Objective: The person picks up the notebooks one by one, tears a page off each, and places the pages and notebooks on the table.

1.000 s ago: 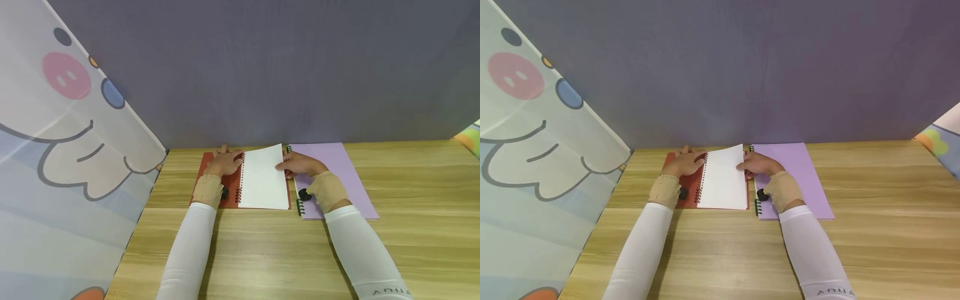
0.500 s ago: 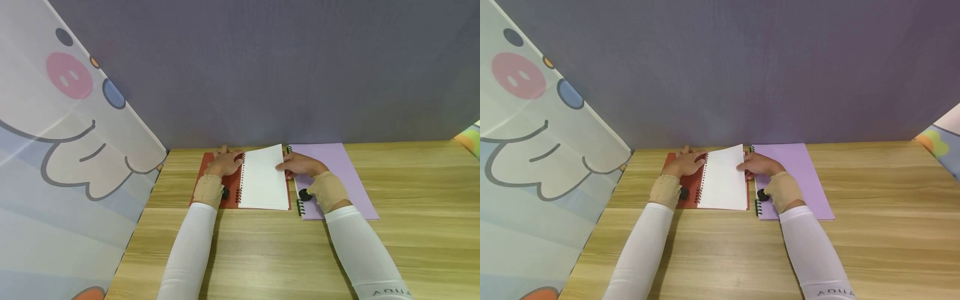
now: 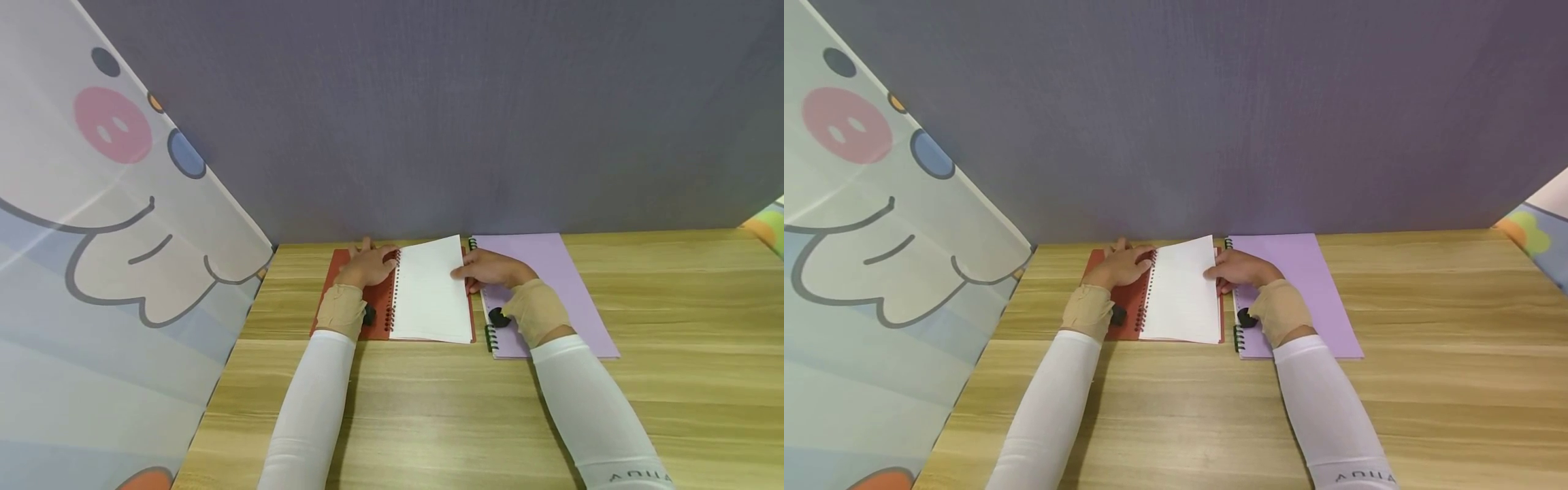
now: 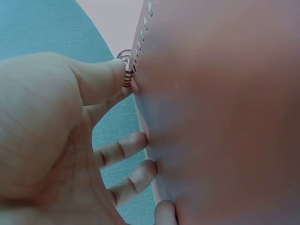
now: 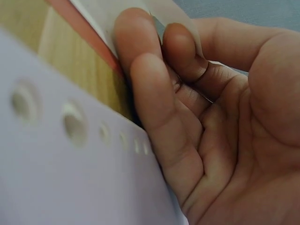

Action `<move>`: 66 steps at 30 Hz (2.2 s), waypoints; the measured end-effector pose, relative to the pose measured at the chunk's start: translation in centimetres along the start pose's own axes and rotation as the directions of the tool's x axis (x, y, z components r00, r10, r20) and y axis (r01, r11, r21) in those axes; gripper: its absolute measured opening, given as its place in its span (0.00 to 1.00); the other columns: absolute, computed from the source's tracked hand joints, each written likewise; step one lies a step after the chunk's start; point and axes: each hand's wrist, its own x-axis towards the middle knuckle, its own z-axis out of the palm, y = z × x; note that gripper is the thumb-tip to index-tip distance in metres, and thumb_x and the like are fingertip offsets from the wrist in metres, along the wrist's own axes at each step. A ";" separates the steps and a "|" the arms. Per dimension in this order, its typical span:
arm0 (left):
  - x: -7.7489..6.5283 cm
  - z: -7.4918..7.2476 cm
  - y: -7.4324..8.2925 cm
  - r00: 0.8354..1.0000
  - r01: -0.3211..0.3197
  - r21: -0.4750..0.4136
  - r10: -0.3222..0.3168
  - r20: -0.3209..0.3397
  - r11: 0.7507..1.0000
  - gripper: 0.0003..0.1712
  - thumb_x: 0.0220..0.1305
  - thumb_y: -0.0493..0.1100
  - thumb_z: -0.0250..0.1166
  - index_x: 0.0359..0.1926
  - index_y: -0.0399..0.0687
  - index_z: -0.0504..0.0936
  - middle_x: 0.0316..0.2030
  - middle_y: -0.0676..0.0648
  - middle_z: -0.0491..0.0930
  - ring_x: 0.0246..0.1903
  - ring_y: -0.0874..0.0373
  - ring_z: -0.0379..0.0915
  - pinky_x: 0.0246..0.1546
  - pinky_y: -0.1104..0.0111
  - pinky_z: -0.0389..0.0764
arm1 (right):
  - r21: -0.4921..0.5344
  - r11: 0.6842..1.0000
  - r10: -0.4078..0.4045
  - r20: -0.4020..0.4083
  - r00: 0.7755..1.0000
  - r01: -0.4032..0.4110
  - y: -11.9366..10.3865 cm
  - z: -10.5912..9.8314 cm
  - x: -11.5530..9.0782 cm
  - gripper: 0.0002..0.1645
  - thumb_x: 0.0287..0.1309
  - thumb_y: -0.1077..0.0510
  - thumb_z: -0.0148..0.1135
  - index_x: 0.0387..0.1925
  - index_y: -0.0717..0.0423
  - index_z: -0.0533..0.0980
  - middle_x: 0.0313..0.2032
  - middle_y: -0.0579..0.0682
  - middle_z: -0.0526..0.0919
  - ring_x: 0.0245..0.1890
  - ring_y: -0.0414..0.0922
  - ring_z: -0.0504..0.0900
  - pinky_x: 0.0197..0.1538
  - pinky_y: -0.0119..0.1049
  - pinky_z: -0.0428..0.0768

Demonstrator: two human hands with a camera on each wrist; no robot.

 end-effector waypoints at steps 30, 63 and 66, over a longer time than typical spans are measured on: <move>-0.2 -0.3 0.2 1.000 0.006 -0.022 -0.006 0.007 1.000 0.26 0.68 0.60 0.43 0.67 0.76 0.56 0.68 0.45 0.41 0.64 0.37 0.36 0.41 0.33 0.57 | 0.002 1.000 -0.029 0.033 0.999 0.029 -0.1 -0.1 -0.3 0.18 0.55 0.48 0.60 0.30 0.62 0.73 0.27 0.53 0.77 0.30 0.47 0.77 0.40 0.41 0.75; 0.1 -0.2 0.1 1.000 0.024 0.001 -0.024 0.021 1.000 0.26 0.68 0.62 0.42 0.66 0.79 0.55 0.65 0.47 0.44 0.63 0.38 0.37 0.40 0.35 0.60 | 0.005 0.999 -0.040 0.053 0.998 0.040 0.2 -0.5 -0.3 0.18 0.52 0.51 0.63 0.22 0.61 0.69 0.26 0.52 0.75 0.29 0.46 0.77 0.41 0.41 0.74; 0.0 -0.2 0.1 0.999 0.028 -0.002 -0.028 0.024 1.000 0.26 0.68 0.62 0.42 0.66 0.79 0.55 0.66 0.47 0.42 0.64 0.38 0.36 0.41 0.35 0.59 | 0.008 0.999 -0.034 0.053 0.998 0.034 0.3 -0.6 -0.4 0.19 0.52 0.51 0.63 0.22 0.61 0.68 0.26 0.52 0.75 0.30 0.47 0.77 0.41 0.41 0.74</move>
